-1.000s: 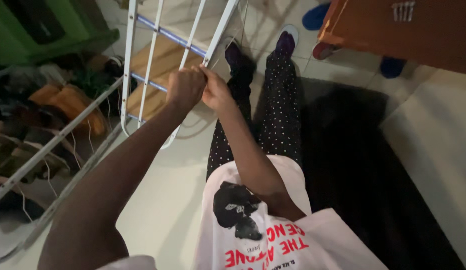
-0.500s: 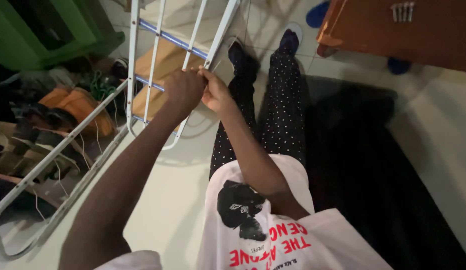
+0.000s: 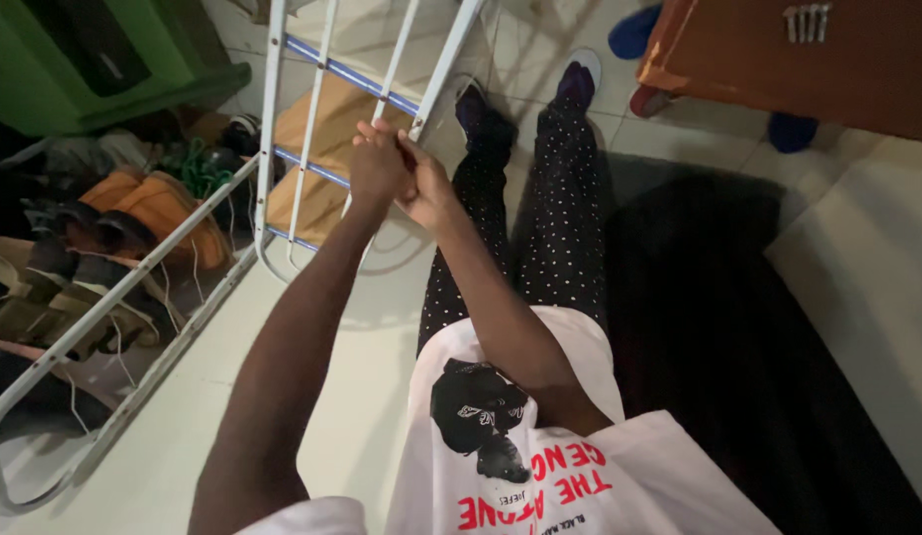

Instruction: The person assembles a white metal shoe rack by inserting and tightening screws at multiple joints. They use a knife as a makeshift screwdriver to secure the frame components together.

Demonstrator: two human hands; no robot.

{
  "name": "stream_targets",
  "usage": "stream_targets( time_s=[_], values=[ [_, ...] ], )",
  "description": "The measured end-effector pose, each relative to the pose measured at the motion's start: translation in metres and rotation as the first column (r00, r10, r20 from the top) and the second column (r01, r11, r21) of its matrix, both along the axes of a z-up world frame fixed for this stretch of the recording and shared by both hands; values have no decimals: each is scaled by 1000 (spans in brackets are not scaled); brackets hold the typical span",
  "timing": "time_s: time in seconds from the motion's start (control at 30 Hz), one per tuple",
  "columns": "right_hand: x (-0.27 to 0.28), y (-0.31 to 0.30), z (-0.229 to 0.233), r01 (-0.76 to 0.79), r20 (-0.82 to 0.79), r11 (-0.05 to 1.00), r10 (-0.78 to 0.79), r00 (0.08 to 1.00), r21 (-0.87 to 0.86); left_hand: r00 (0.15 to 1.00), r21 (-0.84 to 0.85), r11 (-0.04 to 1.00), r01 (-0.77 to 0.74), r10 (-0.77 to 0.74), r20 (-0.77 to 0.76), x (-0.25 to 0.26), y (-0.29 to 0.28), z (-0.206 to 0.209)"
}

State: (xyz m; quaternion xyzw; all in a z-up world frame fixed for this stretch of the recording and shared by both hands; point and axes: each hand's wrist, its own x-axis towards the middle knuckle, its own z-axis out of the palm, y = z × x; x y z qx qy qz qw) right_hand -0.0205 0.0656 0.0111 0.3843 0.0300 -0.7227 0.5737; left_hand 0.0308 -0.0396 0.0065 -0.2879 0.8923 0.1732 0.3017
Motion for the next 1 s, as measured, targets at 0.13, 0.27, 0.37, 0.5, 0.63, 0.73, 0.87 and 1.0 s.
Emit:
stream_targets(
  time_s=[0.13,0.27,0.37,0.5,0.63,0.73,0.87,1.0],
  values=[
    [42,3,-72,-222,-91,938,254,963,265,984,19,1000,4,-7,177,-8,0,27],
    [58,14,-120,-209,-31,939,226,974,274,917,-146,915,375,-344,200,-22,15,70],
    [42,13,-111,-259,2,943,264,964,211,818,-247,780,576,-545,188,-26,12,74],
    [6,19,-62,-153,-17,988,153,988,0,852,-130,842,523,-521,52,-15,9,43],
    [-4,35,-28,-81,-151,995,71,986,-59,894,-420,878,232,-362,-263,3,47,-19],
    [5,46,-42,-88,-181,989,66,981,-117,894,0,904,-427,422,-152,-3,60,-53],
    [-14,42,-64,-52,61,860,96,994,-507,582,211,579,-788,811,-51,-1,63,-43],
    [-47,30,-80,-610,-88,791,605,792,-44,494,275,493,-826,867,-70,-12,79,-18]
  ],
)
